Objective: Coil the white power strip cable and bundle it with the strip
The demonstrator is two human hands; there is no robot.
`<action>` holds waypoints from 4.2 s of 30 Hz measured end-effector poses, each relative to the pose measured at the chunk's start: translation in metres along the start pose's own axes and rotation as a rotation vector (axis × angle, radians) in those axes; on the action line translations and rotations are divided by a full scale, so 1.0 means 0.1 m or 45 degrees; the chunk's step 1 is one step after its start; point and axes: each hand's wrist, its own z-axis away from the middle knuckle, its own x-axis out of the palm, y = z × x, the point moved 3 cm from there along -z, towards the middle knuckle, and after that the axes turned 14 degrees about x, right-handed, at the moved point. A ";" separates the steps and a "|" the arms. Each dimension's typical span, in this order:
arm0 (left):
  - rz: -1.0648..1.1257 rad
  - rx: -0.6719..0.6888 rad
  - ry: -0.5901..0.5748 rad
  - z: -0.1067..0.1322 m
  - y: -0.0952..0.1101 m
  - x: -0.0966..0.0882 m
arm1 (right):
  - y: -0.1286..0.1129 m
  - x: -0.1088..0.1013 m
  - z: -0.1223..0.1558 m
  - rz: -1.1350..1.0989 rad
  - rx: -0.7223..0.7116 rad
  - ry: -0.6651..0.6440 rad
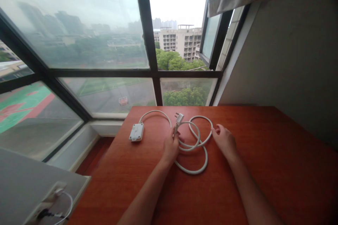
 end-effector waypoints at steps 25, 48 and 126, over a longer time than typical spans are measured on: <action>0.316 -0.062 -0.060 -0.03 0.13 0.01 | -0.37 0.22 0.40 -0.253 -0.338 -0.418; -1.277 0.038 -0.457 -0.08 0.26 -0.08 | -0.38 0.20 0.40 -0.061 -0.331 -0.353; -0.229 0.673 -0.095 -0.34 1.12 -0.61 | -1.24 -1.35 0.71 -0.286 -0.988 -0.717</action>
